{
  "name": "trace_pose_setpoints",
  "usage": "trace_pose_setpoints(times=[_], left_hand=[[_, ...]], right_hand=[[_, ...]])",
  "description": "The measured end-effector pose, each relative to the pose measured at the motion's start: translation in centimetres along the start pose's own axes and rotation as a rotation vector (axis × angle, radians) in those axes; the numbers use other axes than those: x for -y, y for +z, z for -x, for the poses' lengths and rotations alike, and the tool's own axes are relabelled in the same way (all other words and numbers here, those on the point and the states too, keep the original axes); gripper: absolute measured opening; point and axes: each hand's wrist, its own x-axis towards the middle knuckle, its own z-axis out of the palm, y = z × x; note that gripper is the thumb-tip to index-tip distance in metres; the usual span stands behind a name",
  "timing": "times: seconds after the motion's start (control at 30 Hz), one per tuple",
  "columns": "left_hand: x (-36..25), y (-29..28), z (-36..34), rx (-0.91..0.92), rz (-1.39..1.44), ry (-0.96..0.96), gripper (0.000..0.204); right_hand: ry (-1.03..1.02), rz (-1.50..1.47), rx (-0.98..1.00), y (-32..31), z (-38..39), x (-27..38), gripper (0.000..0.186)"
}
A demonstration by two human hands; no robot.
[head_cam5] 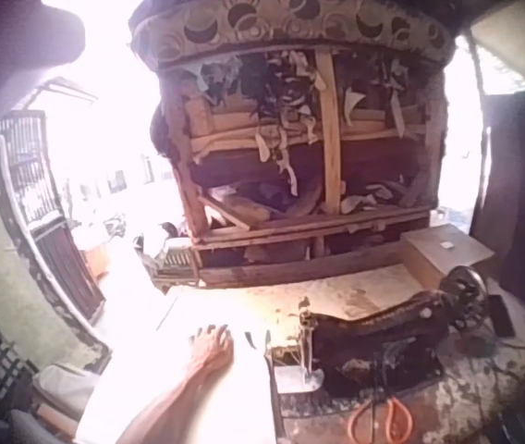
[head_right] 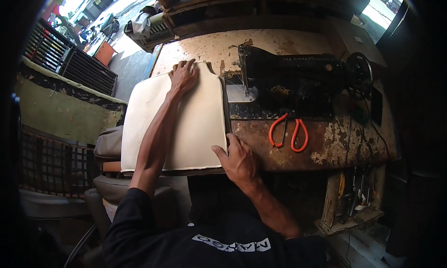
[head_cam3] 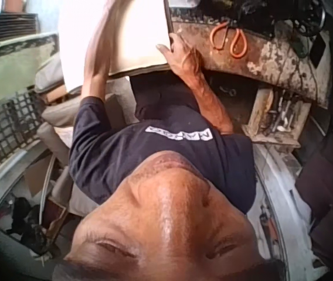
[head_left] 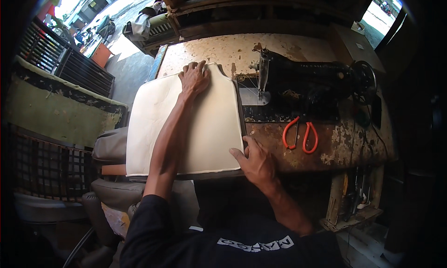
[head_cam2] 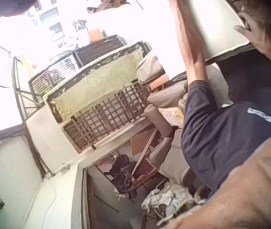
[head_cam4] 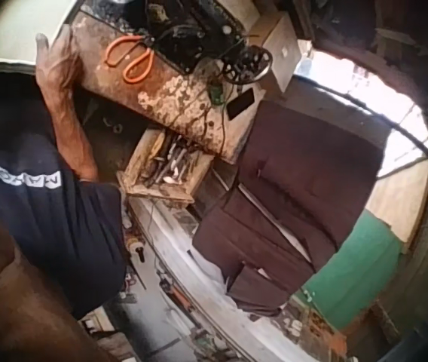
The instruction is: The person handles several pieces of upholstery fabric by hand, aligning them together on a workbench. They then place the layered fabric under the needle of a sewing machine and sew along the edges to join them.
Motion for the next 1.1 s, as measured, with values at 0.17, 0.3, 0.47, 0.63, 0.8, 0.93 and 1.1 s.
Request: trace_pose_setpoints(times=[0.17, 0.3, 0.47, 0.63, 0.8, 0.93, 1.1], left_hand=[[0.8, 0.9, -2.7, 0.080, 0.125, -0.041, 0.023], [1.2, 1.9, -3.3, -0.034, 0.163, 0.097, 0.013], [1.1, 1.9, -3.7, -0.034, 0.220, 0.169, 0.013], [0.3, 2.0, -3.8, 0.008, 0.251, 0.137, 0.012], [-0.1, 1.6, -4.1, 0.076, 0.204, 0.123, 0.014], [-1.5, 1.7, -3.9, 0.096, 0.152, 0.144, 0.018], [-2.1, 2.2, -4.0, 0.076, 0.094, 0.092, 0.021]], right_hand=[[0.144, -0.043, 0.171, -0.4, -1.1, 0.0, 0.033], [0.127, -0.101, 0.166, -0.6, -1.2, -0.6, 0.026], [0.106, -0.188, 0.240, -1.5, -1.9, -0.3, 0.022], [0.097, -0.233, 0.285, -2.0, -2.2, -0.5, 0.019], [0.075, -0.254, 0.292, -1.9, -2.4, -0.8, 0.019], [0.070, -0.203, 0.287, -1.9, -2.4, -1.0, 0.020], [0.056, -0.184, 0.300, -1.6, -2.3, -1.0, 0.019]])
